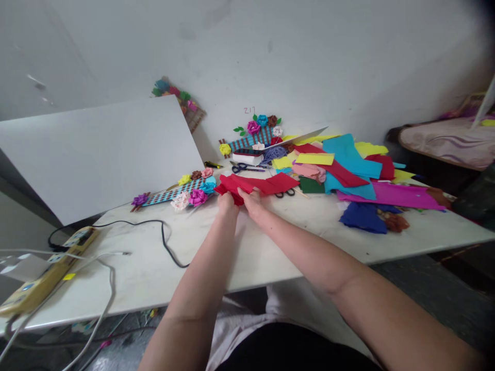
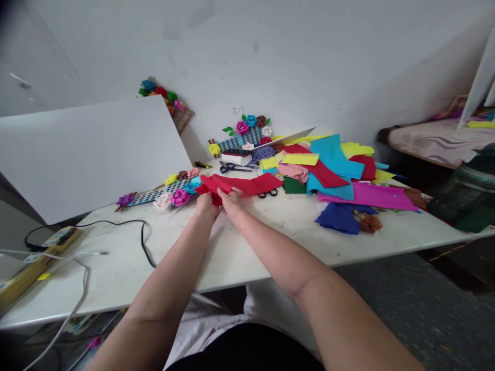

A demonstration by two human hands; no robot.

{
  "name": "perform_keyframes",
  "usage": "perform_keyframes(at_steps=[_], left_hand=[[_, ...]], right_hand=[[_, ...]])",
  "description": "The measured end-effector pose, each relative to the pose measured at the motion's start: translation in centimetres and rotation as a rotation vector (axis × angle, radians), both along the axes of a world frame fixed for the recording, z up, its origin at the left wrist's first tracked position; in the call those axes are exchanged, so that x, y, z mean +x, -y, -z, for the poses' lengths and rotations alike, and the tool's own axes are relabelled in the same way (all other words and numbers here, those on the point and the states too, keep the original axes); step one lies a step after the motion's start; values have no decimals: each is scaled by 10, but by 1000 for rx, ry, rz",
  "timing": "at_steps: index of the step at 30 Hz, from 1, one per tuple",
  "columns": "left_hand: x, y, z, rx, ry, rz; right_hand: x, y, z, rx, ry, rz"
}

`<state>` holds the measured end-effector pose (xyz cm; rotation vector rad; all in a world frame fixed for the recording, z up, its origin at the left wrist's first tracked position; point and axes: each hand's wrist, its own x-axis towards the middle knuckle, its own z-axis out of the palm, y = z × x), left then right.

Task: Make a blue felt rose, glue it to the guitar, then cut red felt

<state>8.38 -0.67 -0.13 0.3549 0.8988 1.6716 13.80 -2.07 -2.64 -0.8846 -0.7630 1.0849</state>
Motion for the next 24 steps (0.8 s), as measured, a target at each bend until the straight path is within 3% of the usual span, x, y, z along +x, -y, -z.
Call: perform_keyframes(at_steps=[8, 17, 24], left_hand=[[2, -3, -1, 34, 48, 1], [3, 0, -3, 266, 108, 114], [2, 1, -1, 261, 107, 137]], right_hand=[[0, -1, 1, 39, 19, -2], [-1, -4, 1, 65, -41, 2], [0, -6, 4, 49, -81, -11]])
